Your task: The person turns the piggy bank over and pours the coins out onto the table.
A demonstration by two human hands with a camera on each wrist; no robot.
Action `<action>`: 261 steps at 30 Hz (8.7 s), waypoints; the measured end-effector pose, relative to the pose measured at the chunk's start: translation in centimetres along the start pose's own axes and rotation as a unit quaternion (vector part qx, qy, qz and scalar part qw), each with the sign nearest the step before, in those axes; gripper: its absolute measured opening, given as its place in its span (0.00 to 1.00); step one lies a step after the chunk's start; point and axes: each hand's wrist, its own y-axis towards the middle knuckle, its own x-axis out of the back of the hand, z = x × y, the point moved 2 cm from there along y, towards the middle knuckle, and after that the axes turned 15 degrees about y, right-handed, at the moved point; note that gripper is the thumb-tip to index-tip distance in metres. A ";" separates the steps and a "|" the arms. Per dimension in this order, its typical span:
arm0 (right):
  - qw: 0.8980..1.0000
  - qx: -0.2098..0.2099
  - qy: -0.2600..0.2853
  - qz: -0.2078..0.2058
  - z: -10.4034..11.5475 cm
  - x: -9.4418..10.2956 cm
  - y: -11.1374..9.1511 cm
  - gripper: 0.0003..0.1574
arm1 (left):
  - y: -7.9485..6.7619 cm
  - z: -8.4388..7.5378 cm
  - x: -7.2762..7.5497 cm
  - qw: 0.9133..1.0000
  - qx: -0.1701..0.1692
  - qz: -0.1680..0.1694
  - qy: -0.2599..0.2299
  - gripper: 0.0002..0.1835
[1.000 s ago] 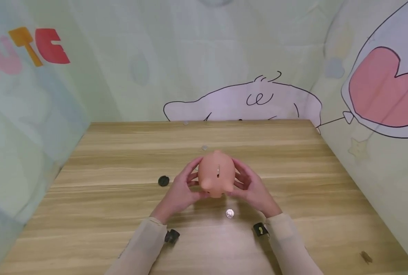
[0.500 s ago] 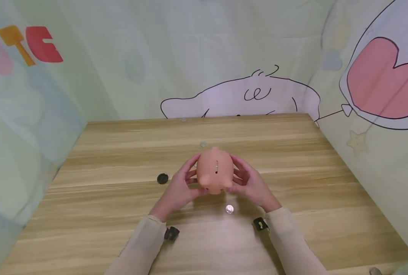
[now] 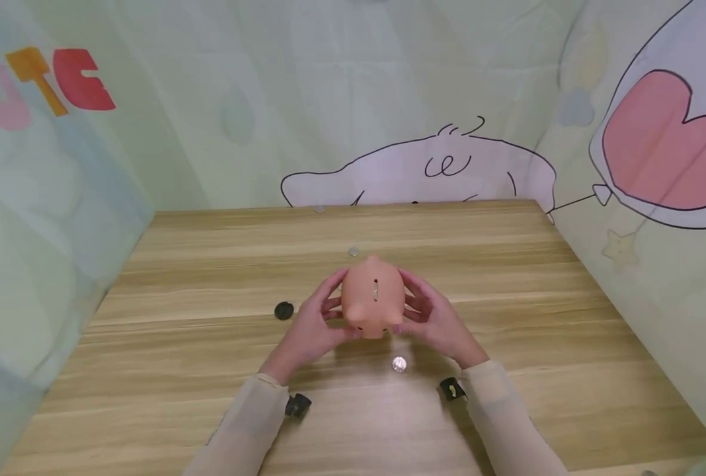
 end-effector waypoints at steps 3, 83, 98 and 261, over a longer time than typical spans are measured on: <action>1.000 0.001 -0.002 0.002 0.1 0.0 0.0 0.59 | -0.1 0.0 0.1 1.000 0.002 0.001 -0.004 0.55; 0.998 -0.035 -0.057 -0.010 1.6 -0.3 0.9 0.54 | 0.8 -0.4 1.6 0.999 0.031 0.032 -0.005 0.51; 0.994 0.095 0.017 0.047 1.2 -1.2 0.6 0.59 | 0.4 -0.9 1.1 0.994 -0.091 -0.036 0.048 0.53; 0.969 -0.197 -0.072 -0.132 0.7 -1.6 1.1 0.50 | 0.5 0.1 0.1 0.986 0.157 0.018 0.046 0.37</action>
